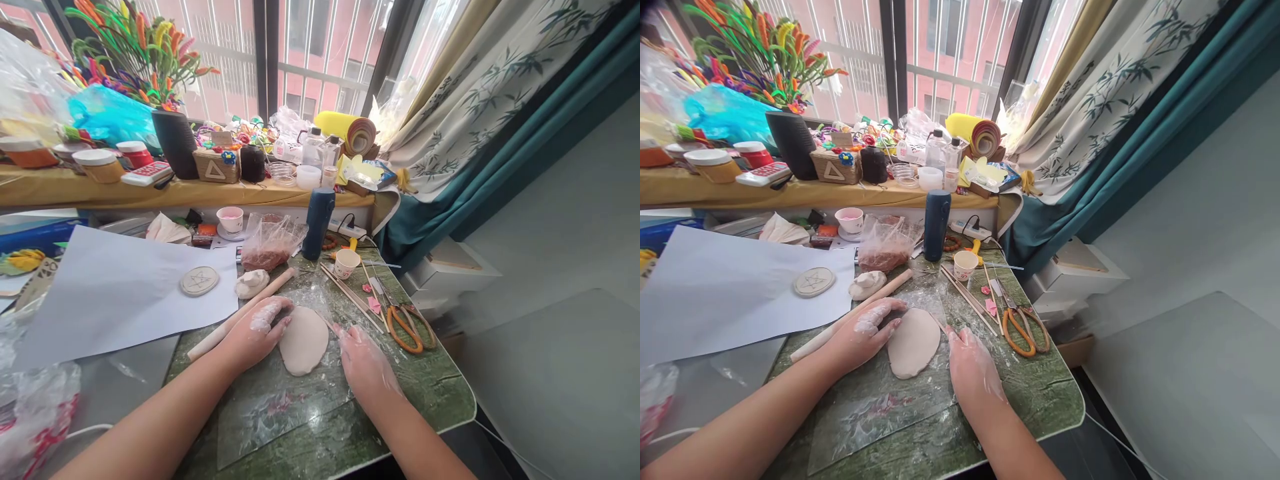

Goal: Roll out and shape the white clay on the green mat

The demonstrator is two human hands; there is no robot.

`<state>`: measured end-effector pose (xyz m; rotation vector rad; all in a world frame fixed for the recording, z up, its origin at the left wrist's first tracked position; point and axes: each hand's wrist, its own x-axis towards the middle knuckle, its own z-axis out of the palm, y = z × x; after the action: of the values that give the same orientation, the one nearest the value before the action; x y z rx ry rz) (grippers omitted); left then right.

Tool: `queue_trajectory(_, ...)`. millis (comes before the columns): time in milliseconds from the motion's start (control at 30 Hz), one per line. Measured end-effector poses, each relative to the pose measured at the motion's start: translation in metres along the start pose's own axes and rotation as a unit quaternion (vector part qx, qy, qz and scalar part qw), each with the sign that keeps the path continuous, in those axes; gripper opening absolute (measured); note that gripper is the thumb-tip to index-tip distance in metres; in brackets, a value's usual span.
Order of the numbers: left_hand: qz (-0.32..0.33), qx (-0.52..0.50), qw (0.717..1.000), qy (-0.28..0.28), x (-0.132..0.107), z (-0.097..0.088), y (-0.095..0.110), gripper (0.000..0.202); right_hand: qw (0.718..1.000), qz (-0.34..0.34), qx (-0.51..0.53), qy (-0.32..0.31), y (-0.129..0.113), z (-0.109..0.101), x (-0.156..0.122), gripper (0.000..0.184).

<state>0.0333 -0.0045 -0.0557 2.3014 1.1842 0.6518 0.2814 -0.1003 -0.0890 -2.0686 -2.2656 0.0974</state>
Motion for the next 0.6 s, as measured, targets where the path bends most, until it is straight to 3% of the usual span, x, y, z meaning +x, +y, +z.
queue_trajectory(133, -0.003, -0.009, 1.000, -0.007, 0.000, 0.001, -0.001, 0.033, 0.998, -0.047, -0.013, -0.035, 0.004, 0.005, 0.001, 0.051)
queue_trajectory(267, -0.002, -0.009, 1.000, -0.007, 0.001, 0.004, -0.002, 0.033, 0.995, -0.079, -0.032, -0.056, 0.008, 0.009, 0.003, 0.062)
queue_trajectory(367, -0.005, -0.012, 1.000, -0.008, 0.002, 0.006, -0.003, 0.034, 0.994, -0.082, -0.027, -0.064, 0.011, 0.010, 0.005, 0.066)
queue_trajectory(600, -0.023, -0.011, 1.000, -0.003, 0.003, 0.009, 0.002, 0.034, 0.985, -0.157, -0.018, -0.062, 0.018, 0.007, 0.005, 0.066)
